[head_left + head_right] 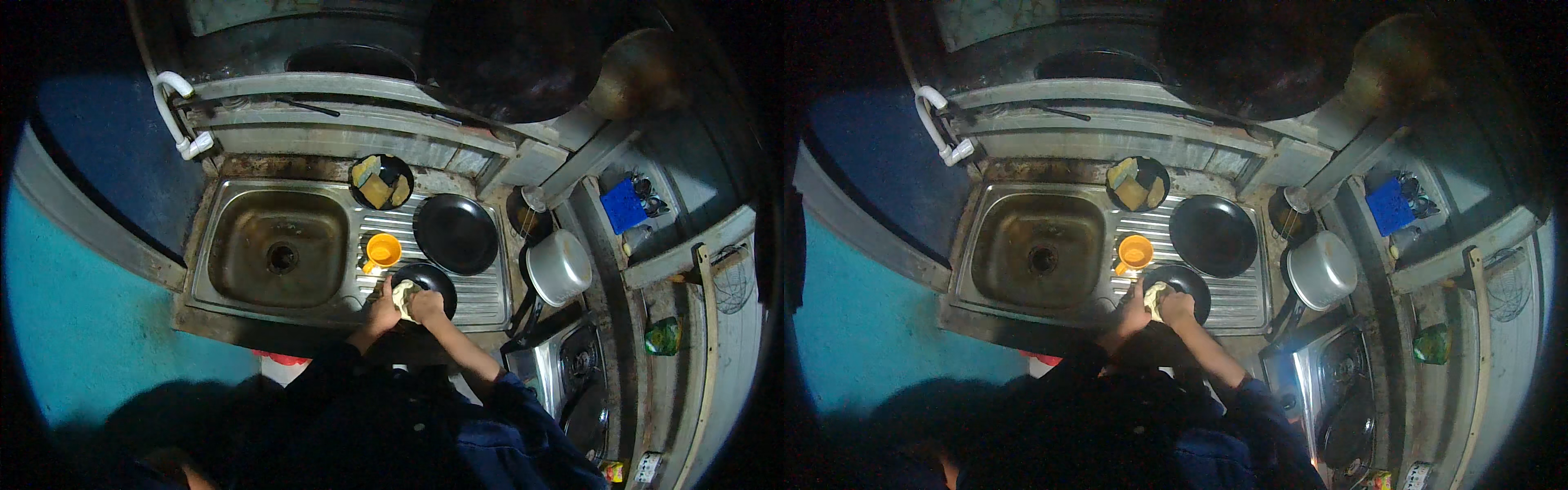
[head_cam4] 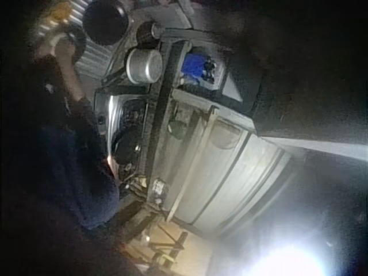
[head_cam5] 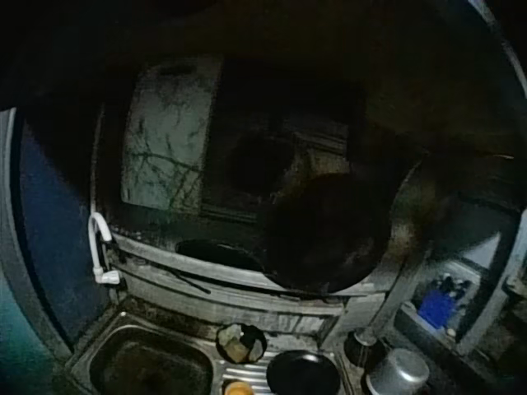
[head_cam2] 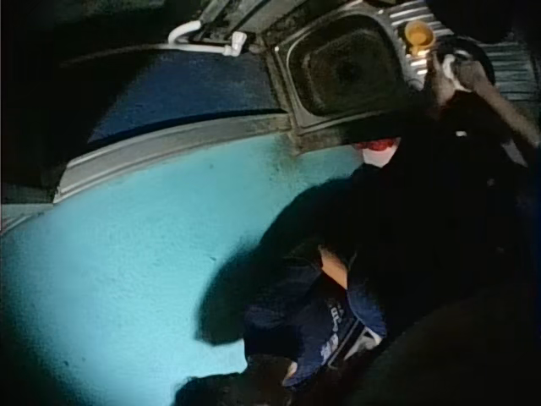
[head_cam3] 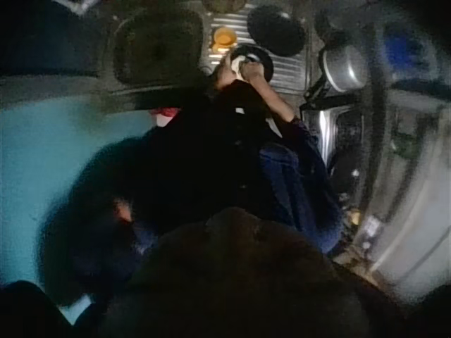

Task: The person kneads dough in a bowl by hand, occasionally adding liquid from a yellow cup and dusting with flour from a small white container.

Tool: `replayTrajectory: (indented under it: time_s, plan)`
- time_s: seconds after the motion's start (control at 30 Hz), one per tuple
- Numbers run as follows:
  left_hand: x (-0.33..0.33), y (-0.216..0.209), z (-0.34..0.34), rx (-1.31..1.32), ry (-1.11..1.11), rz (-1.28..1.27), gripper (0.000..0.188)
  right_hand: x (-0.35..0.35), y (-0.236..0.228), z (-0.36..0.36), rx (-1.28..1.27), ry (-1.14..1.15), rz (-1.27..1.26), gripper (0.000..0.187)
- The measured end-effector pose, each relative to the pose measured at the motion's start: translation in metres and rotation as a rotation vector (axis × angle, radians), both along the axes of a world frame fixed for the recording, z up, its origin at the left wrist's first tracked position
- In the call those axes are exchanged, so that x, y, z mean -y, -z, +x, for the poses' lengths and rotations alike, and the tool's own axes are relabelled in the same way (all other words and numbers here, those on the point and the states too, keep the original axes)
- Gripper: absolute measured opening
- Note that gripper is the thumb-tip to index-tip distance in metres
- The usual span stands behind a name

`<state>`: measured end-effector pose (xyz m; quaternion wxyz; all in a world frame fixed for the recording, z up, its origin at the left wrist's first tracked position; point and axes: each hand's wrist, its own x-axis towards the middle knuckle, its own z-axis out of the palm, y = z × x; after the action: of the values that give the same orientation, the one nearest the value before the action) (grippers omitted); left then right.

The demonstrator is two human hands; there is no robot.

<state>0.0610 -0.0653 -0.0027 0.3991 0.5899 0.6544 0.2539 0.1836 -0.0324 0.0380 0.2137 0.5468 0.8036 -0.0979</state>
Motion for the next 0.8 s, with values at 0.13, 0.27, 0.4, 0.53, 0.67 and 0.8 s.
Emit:
replayTrajectory:
  time_s: [0.13,0.27,0.4,0.53,0.67,0.8]
  plan:
    - [-0.002,0.000,-0.008,-0.067,0.078,0.201,0.084,-0.008,-0.003,-0.002,-0.103,0.284,-0.037,0.029]
    - [-0.004,0.000,-0.013,-0.051,0.123,0.136,0.084,-0.004,0.014,0.008,-0.281,0.364,-0.047,0.035]
    - [-0.008,0.015,-0.012,-0.135,0.074,0.270,0.083,-0.036,-0.002,0.050,-0.765,0.446,-1.017,0.058]
    - [-0.007,0.004,-0.009,-0.112,0.034,0.178,0.083,-0.069,-0.015,0.074,-0.925,0.636,-0.666,0.038]
    - [-0.003,-0.005,-0.005,-0.122,0.026,0.223,0.081,-0.073,0.028,0.055,-0.605,0.702,-0.403,0.039]
    - [-0.002,0.000,-0.007,-0.082,0.002,0.127,0.079,-0.044,0.033,0.017,-0.471,0.653,-0.066,0.058]
